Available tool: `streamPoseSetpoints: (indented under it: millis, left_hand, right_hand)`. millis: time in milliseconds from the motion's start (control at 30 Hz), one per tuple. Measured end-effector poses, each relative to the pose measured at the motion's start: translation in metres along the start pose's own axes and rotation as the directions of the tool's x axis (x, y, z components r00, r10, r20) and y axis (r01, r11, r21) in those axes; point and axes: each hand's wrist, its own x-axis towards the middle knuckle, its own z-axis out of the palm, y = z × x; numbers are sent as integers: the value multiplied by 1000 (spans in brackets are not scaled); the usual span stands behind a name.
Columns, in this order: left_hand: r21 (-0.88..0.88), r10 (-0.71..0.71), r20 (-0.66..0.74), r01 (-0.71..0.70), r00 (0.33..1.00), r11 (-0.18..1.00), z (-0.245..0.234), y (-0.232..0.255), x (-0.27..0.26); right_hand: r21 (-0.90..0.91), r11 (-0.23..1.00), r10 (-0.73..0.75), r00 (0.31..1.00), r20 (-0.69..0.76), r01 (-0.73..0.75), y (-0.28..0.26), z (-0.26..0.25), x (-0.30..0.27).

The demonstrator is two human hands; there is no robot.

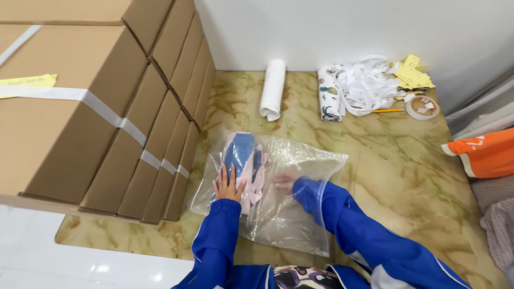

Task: Packing clothes into cardboard boxes and preparing them for shipment

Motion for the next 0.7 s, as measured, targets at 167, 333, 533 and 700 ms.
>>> streamPoseSetpoints:
  millis: [167, 333, 533, 700]
  left_hand:
    - [-182, -79, 149, 106, 986, 978, -4, -20, 8]
    - [-252, -117, 155, 154, 981, 956, 1, -35, 11]
    - [-317, -81, 71, 100, 994, 943, 11, -57, 10]
    - [-328, -80, 34, 87, 996, 941, 14, -62, 7]
  right_hand:
    - [319, 943, -18, 972, -233, 94, -5, 42, 40]
    - [-13, 973, -212, 879, -426, 229, 36, 29, 112]
    - [95, 968, -175, 895, -411, 233, 39, 41, 134]
    - [191, 976, 147, 957, -251, -100, -13, 60, 93]
